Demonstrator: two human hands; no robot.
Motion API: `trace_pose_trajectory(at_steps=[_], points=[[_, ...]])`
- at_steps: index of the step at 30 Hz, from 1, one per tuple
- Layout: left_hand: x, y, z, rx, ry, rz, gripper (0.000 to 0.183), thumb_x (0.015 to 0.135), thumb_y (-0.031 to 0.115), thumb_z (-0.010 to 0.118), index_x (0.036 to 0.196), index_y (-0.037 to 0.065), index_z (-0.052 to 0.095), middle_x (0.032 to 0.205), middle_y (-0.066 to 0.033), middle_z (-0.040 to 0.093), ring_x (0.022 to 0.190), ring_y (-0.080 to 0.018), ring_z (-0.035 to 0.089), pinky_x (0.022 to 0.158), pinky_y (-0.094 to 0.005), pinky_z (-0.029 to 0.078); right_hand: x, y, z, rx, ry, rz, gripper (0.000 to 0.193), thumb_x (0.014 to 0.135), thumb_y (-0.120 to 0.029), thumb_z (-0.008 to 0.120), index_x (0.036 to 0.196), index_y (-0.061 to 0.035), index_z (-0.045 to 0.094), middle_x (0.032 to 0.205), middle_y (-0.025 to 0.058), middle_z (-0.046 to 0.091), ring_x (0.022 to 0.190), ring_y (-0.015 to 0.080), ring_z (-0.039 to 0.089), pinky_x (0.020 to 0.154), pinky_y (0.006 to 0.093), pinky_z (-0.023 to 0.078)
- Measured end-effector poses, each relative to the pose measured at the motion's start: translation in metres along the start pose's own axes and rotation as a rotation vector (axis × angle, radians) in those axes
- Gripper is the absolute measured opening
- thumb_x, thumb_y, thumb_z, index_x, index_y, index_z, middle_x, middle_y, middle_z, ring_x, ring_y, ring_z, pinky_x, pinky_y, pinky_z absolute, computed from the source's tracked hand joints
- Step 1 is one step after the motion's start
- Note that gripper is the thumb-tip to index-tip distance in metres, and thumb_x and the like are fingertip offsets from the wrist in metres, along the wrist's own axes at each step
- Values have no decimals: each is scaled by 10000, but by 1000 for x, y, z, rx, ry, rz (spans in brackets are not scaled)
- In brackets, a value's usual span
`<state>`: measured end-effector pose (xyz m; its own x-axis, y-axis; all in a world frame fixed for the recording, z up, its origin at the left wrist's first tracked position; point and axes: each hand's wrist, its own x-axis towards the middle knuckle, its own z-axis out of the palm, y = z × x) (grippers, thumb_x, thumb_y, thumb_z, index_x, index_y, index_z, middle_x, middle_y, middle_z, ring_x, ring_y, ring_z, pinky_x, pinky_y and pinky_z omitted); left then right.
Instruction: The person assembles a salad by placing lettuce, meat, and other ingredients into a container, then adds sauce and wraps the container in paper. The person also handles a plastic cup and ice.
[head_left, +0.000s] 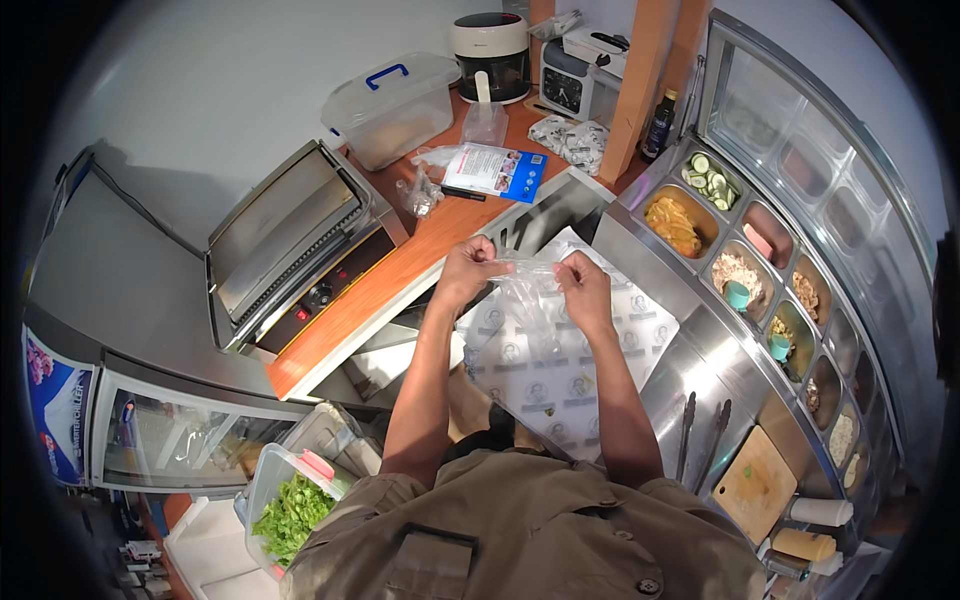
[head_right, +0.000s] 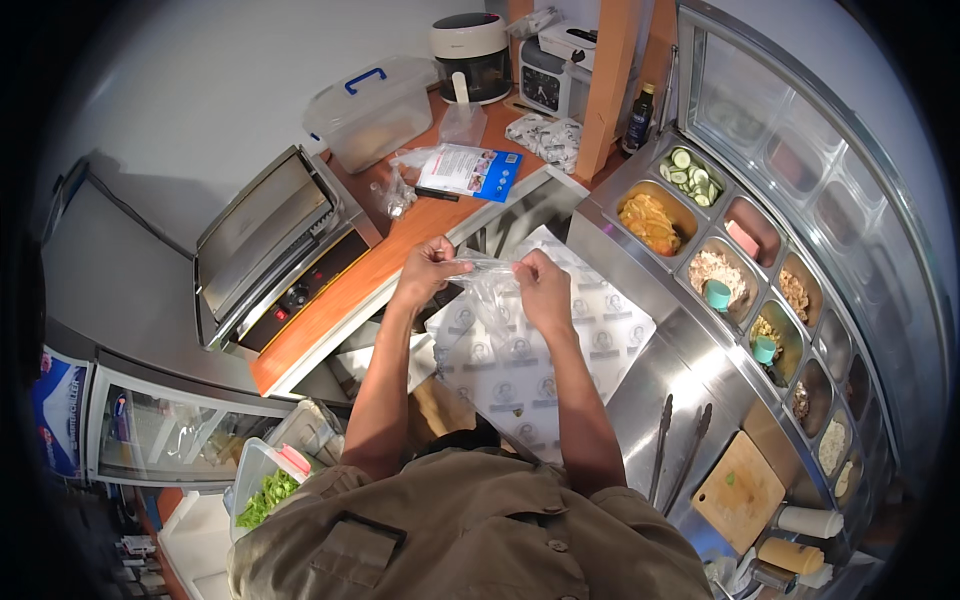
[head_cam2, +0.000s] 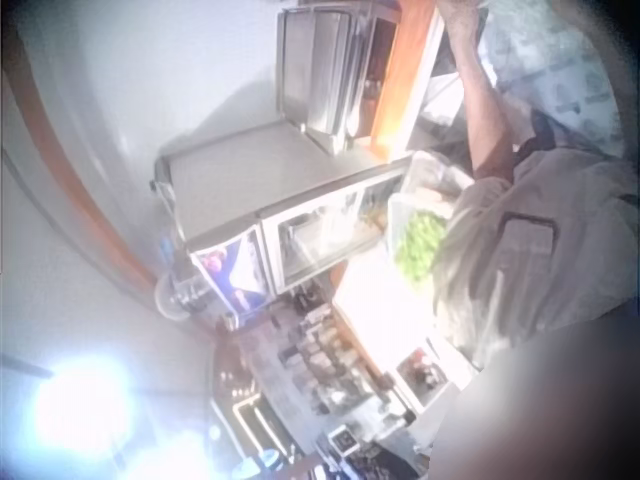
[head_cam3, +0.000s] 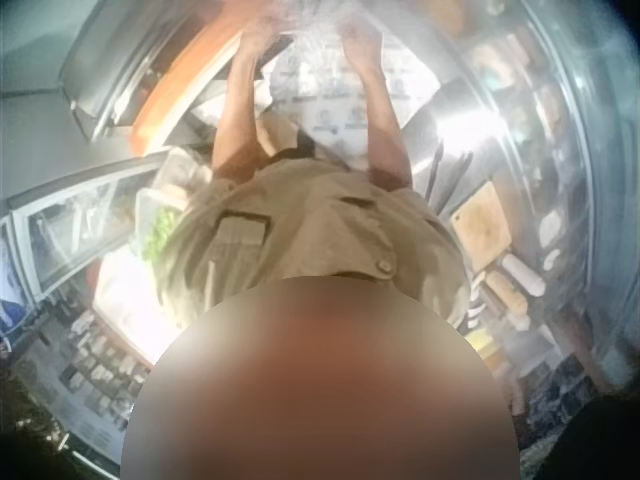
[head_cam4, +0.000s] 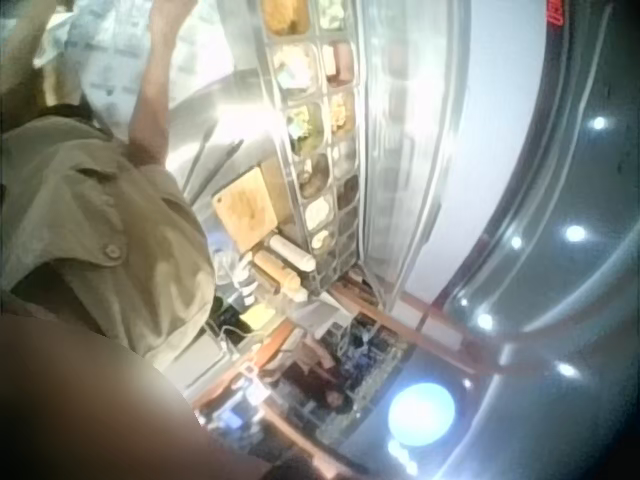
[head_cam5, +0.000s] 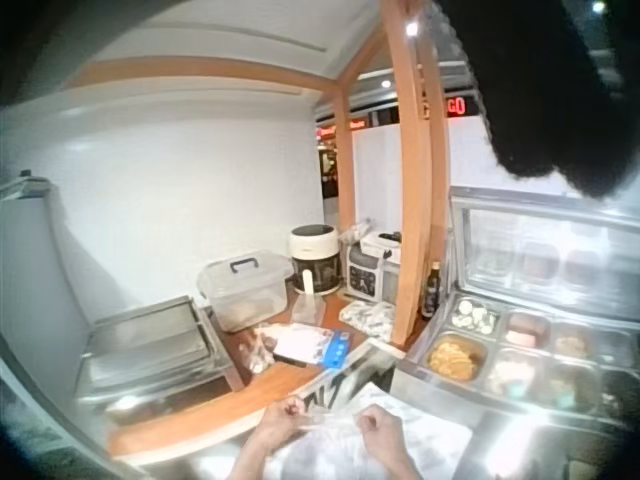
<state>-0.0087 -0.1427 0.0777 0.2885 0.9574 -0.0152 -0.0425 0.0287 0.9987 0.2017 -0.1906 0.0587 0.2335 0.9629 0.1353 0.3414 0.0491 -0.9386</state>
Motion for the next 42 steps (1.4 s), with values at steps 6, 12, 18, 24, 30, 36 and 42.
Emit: trace_pose_trajectory(at_steps=[6,12,18,24,30,36,42], points=[[-36,47,10,824,408,747,220,792,17,710,1004,-16,662,894,-116,648,834,-261,603,802,-356,487,3,-15,11,-65,-35,-298,132,985,-116,576,928,4,577,737,160,645,664,297,633,648,390,493],[-31,-3,56,87,164,51,226,971,41,464,1058,-15,664,945,-37,657,801,-83,579,708,-244,493,-10,-39,20,-42,-45,-403,114,996,-108,535,965,-5,572,900,200,607,820,414,607,729,450,485],[21,-52,36,-217,222,-48,353,1026,90,471,1330,-56,573,1060,-122,680,925,-217,654,842,-335,544,-19,-43,16,-296,-296,-455,94,992,-122,541,1000,-31,566,975,169,570,870,437,611,738,504,492],[59,-63,23,-1161,273,3,293,1028,108,487,1297,-8,491,1179,-153,531,1168,-315,601,1098,-555,482,0,-32,36,-376,-291,-482,88,949,-89,548,1018,-43,578,1015,169,591,900,426,631,729,521,518],[71,-59,19,-1105,84,14,589,1016,451,457,1497,117,397,1409,-133,475,1280,-338,500,1124,-606,359,21,-23,48,-332,-305,-510,140,914,-47,549,1043,-42,604,1012,170,600,922,421,637,732,516,525],[111,-48,0,-1129,-92,116,757,972,617,431,1582,184,311,1524,-124,393,1310,-350,439,1099,-656,339,55,-19,55,-156,-339,-462,118,962,-83,554,1050,-16,597,1006,193,585,897,440,618,740,511,506],[157,-28,-6,-1165,62,196,785,971,673,442,1625,341,164,1628,-101,250,1387,-318,343,1170,-585,268,94,-26,71,-145,-328,-439,122,990,-115,554,1002,-2,597,967,190,561,870,434,594,744,478,487]])
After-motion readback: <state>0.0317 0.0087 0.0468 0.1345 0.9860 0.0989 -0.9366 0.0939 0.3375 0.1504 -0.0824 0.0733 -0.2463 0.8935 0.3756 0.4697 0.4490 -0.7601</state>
